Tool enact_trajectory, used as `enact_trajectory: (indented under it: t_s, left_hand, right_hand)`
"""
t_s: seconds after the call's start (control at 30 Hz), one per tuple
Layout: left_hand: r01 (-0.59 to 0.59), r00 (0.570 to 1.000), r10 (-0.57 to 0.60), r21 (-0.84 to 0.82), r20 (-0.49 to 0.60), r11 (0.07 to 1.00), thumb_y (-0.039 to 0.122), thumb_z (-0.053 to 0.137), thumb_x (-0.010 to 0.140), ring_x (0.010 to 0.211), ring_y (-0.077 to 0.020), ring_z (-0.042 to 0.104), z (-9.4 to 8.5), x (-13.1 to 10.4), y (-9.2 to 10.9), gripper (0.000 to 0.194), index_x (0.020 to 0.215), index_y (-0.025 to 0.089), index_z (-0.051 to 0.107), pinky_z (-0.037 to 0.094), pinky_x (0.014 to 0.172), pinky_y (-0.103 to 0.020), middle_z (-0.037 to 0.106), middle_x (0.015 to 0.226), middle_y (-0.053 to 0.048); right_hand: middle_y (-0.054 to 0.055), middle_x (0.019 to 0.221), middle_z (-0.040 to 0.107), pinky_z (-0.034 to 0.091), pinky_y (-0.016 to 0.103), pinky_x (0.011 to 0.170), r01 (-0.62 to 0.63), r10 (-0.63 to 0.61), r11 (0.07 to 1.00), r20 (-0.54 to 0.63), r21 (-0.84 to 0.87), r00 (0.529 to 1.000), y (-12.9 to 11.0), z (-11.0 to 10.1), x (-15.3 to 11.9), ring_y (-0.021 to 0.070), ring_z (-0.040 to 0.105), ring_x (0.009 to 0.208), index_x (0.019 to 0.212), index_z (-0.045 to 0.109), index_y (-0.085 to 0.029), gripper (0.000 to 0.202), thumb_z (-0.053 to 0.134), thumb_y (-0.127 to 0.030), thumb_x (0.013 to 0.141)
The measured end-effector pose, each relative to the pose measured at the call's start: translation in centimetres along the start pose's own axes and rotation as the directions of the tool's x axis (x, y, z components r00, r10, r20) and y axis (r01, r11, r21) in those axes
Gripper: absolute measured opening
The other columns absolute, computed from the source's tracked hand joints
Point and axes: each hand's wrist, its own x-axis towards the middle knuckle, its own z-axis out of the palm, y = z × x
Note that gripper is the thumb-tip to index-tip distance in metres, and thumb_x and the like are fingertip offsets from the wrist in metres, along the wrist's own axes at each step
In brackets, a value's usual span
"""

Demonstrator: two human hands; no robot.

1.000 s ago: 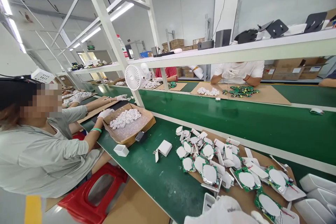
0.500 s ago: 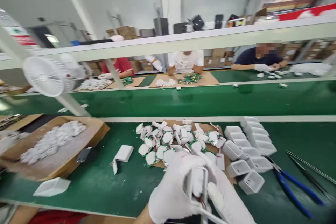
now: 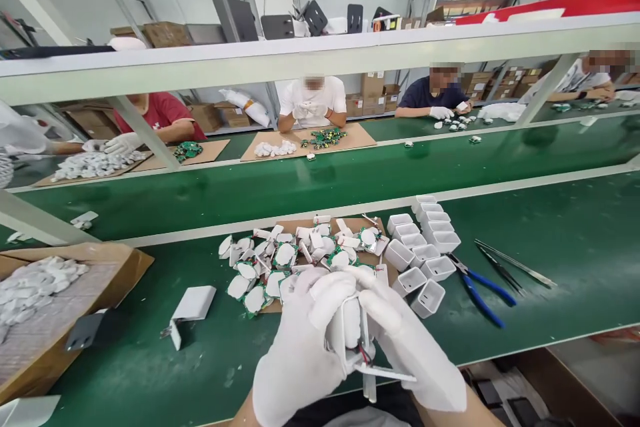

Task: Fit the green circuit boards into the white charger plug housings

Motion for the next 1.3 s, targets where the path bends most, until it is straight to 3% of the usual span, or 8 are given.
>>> enact_trajectory:
  t_s: [0.2, 0.3, 0.47, 0.57, 0.7, 0.87, 1.07, 1.3]
  left_hand:
    - [-0.015, 1.000, 0.017, 0.087, -0.023, 0.996, 0.013, 0.067, 0.074, 0.109, -0.0299, 0.052, 0.4, -0.1, 0.2, 0.050, 0.121, 0.016, 0.050, 0.047, 0.092, -0.049, 0.063, 0.117, -0.012]
    - [-0.018, 1.000, 0.019, 0.107, -0.003, 0.994, 0.009, 0.066, 0.073, 0.107, -0.0309, 0.053, 0.5, -0.6, 0.0, 0.053, 0.122, 0.017, 0.049, 0.046, 0.090, -0.051, 0.064, 0.117, -0.012]
    - [0.197, 0.977, -0.174, -0.194, 0.126, 0.961, 0.021, 0.074, 0.067, 0.109, -0.0288, 0.053, -0.2, -1.3, -0.5, 0.064, 0.125, 0.022, 0.047, 0.048, 0.091, -0.047, 0.059, 0.118, -0.009]
    - [0.303, 0.949, -0.251, -0.326, 0.193, 0.896, 0.032, 0.080, 0.068, 0.108, -0.0254, 0.053, -0.6, -1.5, -0.8, 0.067, 0.127, 0.027, 0.047, 0.048, 0.094, -0.043, 0.057, 0.117, -0.005]
    - [0.263, 0.957, -0.196, -0.357, 0.213, 0.896, 0.044, 0.078, 0.074, 0.107, -0.0234, 0.052, -0.5, -1.6, -0.9, 0.068, 0.131, 0.029, 0.045, 0.044, 0.098, -0.041, 0.057, 0.118, -0.004]
    - [0.177, 0.974, -0.132, -0.256, 0.181, 0.950, 0.034, 0.074, 0.076, 0.115, -0.0256, 0.047, -0.2, -1.6, -0.6, 0.066, 0.134, 0.024, 0.042, 0.040, 0.102, -0.039, 0.056, 0.123, -0.007]
    - [0.145, 0.973, -0.104, -0.189, 0.208, 0.971, 0.052, 0.065, 0.084, 0.099, -0.0255, 0.052, -0.4, -0.8, -0.2, 0.072, 0.142, 0.021, 0.036, 0.045, 0.087, -0.038, 0.061, 0.108, -0.008]
    - [0.090, 0.962, -0.041, -0.171, 0.270, 0.981, 0.049, 0.057, 0.089, 0.097, -0.0257, 0.050, -0.5, -0.4, -0.2, 0.070, 0.144, 0.016, 0.032, 0.042, 0.087, -0.039, 0.059, 0.105, -0.010]
  right_hand:
    - [0.004, 0.101, 0.069, 0.050, 0.038, 0.092, -0.023, 0.023, 0.999, -0.003, -0.022, 1.000, -0.3, 1.0, 0.1, 0.0224, 0.064, 0.093, 0.117, 0.062, -0.026, 0.031, 0.062, -0.043, 0.091]
    - [0.003, 0.100, 0.067, 0.051, 0.033, 0.084, 0.005, -0.005, 1.000, -0.006, -0.007, 1.000, -0.1, 0.8, 0.2, 0.0202, 0.064, 0.090, 0.108, 0.062, -0.024, 0.026, 0.064, -0.041, 0.090]
    - [0.005, 0.126, 0.063, 0.051, 0.034, 0.093, -0.011, 0.013, 0.999, 0.074, -0.033, 0.997, 0.7, -1.2, -0.4, 0.0226, 0.061, 0.113, 0.125, 0.060, -0.027, 0.037, 0.057, -0.046, 0.093]
    - [0.004, 0.118, 0.068, 0.056, 0.029, 0.084, 0.070, -0.078, 0.988, -0.052, -0.139, 0.996, 0.5, -2.2, -1.0, 0.0197, 0.067, 0.101, 0.116, 0.067, -0.029, 0.028, 0.057, -0.043, 0.094]
    - [-0.001, 0.089, 0.071, 0.056, 0.020, 0.071, 0.104, -0.150, 0.926, -0.102, -0.363, 0.983, -0.6, -2.1, -1.1, 0.0115, 0.067, 0.076, 0.090, 0.071, -0.027, 0.011, 0.060, -0.028, 0.094]
    - [0.000, 0.106, 0.069, 0.056, 0.023, 0.083, 0.118, -0.203, 0.866, -0.125, -0.486, 0.971, -0.5, -1.7, -0.5, 0.0138, 0.068, 0.096, 0.100, 0.065, -0.026, 0.013, 0.061, -0.020, 0.089]
    - [-0.001, 0.099, 0.071, 0.051, 0.026, 0.086, 0.338, -0.382, 0.507, 0.145, -0.793, 0.913, -1.6, -2.1, -0.3, 0.0143, 0.067, 0.093, 0.094, 0.066, -0.025, 0.019, 0.059, -0.008, 0.087]
    - [0.003, 0.075, 0.067, 0.044, 0.029, 0.062, 0.312, -0.209, 0.250, 0.264, -0.917, 0.942, -3.8, -2.5, 0.2, 0.0162, 0.058, 0.066, 0.068, 0.059, -0.020, 0.020, 0.051, -0.009, 0.083]
